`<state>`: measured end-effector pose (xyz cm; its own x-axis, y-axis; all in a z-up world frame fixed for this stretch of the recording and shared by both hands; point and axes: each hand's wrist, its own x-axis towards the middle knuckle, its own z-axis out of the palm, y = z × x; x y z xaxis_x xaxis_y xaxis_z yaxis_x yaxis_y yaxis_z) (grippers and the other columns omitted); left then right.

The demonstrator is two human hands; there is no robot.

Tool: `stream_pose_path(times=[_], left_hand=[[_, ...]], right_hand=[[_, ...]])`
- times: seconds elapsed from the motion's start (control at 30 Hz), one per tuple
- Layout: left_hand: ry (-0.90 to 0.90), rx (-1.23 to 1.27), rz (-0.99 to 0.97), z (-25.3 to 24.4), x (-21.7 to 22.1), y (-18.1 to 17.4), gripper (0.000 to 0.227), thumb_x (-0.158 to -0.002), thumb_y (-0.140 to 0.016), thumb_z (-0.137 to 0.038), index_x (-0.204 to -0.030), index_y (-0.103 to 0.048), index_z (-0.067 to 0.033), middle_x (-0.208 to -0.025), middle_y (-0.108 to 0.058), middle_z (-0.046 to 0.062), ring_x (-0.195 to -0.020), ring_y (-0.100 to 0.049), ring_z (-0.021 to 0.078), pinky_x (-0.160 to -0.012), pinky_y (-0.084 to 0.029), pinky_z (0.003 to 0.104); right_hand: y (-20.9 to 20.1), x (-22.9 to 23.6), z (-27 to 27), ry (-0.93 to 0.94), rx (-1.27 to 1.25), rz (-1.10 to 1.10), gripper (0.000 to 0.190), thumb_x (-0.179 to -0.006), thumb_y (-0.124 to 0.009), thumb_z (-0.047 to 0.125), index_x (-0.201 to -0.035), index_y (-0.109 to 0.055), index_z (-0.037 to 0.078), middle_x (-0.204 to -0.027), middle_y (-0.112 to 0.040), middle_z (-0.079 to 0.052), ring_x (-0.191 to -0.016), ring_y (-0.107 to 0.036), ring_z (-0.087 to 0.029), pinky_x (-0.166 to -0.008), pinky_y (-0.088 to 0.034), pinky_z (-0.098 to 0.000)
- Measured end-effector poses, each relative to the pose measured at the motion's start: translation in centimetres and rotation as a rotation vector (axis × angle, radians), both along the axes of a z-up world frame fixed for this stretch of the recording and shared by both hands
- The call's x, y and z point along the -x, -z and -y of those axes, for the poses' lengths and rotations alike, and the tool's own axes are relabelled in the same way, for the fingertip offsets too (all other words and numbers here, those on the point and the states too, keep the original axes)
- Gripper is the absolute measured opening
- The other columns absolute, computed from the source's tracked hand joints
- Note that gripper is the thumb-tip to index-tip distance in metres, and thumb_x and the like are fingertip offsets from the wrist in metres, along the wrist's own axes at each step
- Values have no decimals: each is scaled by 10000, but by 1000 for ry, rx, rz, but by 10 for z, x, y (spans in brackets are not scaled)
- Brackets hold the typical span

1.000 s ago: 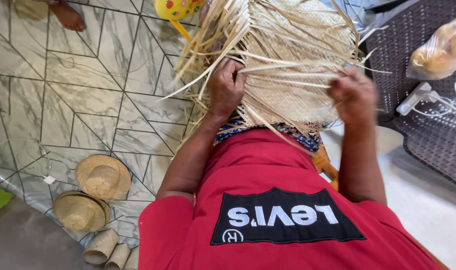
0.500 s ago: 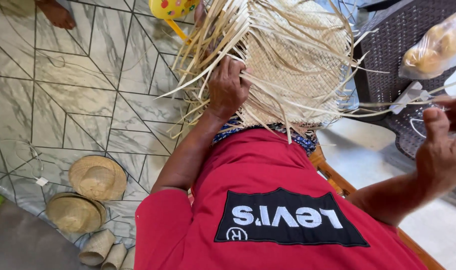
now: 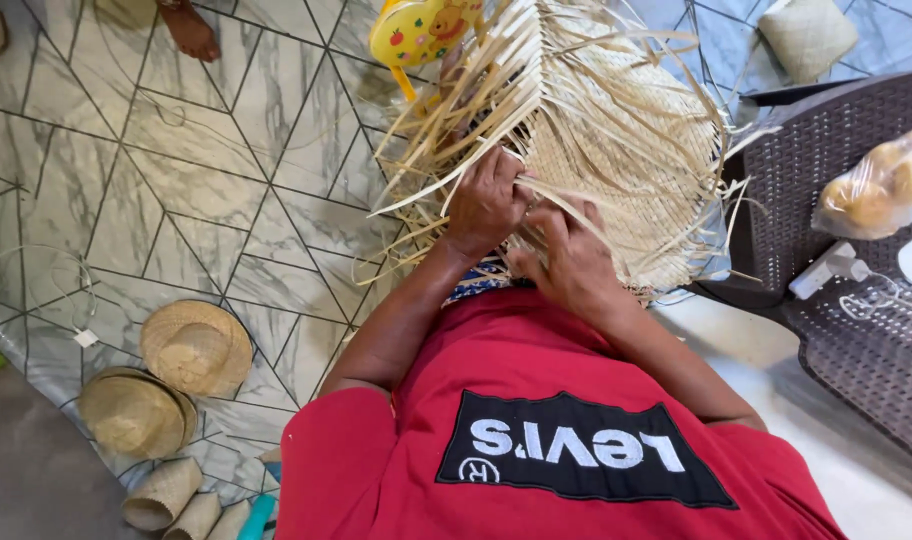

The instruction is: Weaving dried palm leaves or strips together to create a mat.

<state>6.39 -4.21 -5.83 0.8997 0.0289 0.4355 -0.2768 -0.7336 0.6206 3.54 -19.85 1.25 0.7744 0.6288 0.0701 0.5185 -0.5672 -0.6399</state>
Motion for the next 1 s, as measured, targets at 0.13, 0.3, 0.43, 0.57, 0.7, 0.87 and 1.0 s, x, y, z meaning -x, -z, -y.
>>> stream_pose_path(times=[0.13, 0.3, 0.43, 0.57, 0.7, 0.87, 1.0], left_hand=[[67, 146, -86, 1, 0, 16, 141, -766, -586, -184, -872, -501, -144, -763, -449, 47, -693, -570, 326, -621, -491, 405], [-18, -29, 19, -5, -15, 8, 155, -861, -504, -270, -767, -513, -146, -559, -430, 48, -505, -565, 280, -560, -486, 379], [-61, -69, 43, -27, -40, -29, 234, -884, -473, -236, -682, -503, -121, -475, -443, 66, -431, -542, 297, -458, -460, 362], [-101, -275, 74, -70, -70, -1, 270, -923, -453, -321, -726, -505, -145, -524, -425, 7, -448, -546, 236, -454, -456, 354], [-204, -172, 106, -133, -96, 10, 199, -902, -522, -265, -742, -546, -148, -600, -456, 31, -518, -562, 288, -517, -483, 331], [-263, 34, -136, -189, -92, -7, 227, -896, -528, -295, -785, -616, -118, -629, -518, 18, -559, -572, 241, -554, -492, 307], [-197, 249, -371, -178, -66, -48, 298, -945, -495, -300, -908, -626, -35, -763, -566, 35, -663, -529, 155, -625, -457, 286]], right_hand=[[5, -16, -30, 168, 108, 368, 289, -814, -630, 315, -899, -574, 45, -787, -533, -209, -796, -544, -390, -684, -444, -476], [43, -7, -14, 197, 5, 260, 350, -853, -609, 403, -1022, -540, 104, -948, -492, -134, -872, -509, -349, -683, -430, -443], [56, -6, -7, 200, -93, 281, 358, -886, -597, 427, -1060, -532, 121, -961, -493, -106, -868, -523, -325, -726, -447, -416], [53, -6, -8, 220, -122, 259, 363, -866, -633, 422, -1086, -552, 144, -962, -536, -108, -889, -550, -320, -737, -455, -416], [50, -7, -8, 230, -167, 211, 331, -884, -630, 383, -1084, -550, 132, -977, -492, -106, -862, -529, -324, -743, -453, -403], [39, -7, -9, 206, -142, 162, 339, -893, -627, 367, -1116, -536, 129, -987, -461, -104, -890, -515, -329, -777, -444, -408], [14, -12, -10, 204, -49, 49, 374, -800, -741, 229, -1056, -542, 43, -1008, -477, -138, -863, -483, -260, -688, -447, -363]])
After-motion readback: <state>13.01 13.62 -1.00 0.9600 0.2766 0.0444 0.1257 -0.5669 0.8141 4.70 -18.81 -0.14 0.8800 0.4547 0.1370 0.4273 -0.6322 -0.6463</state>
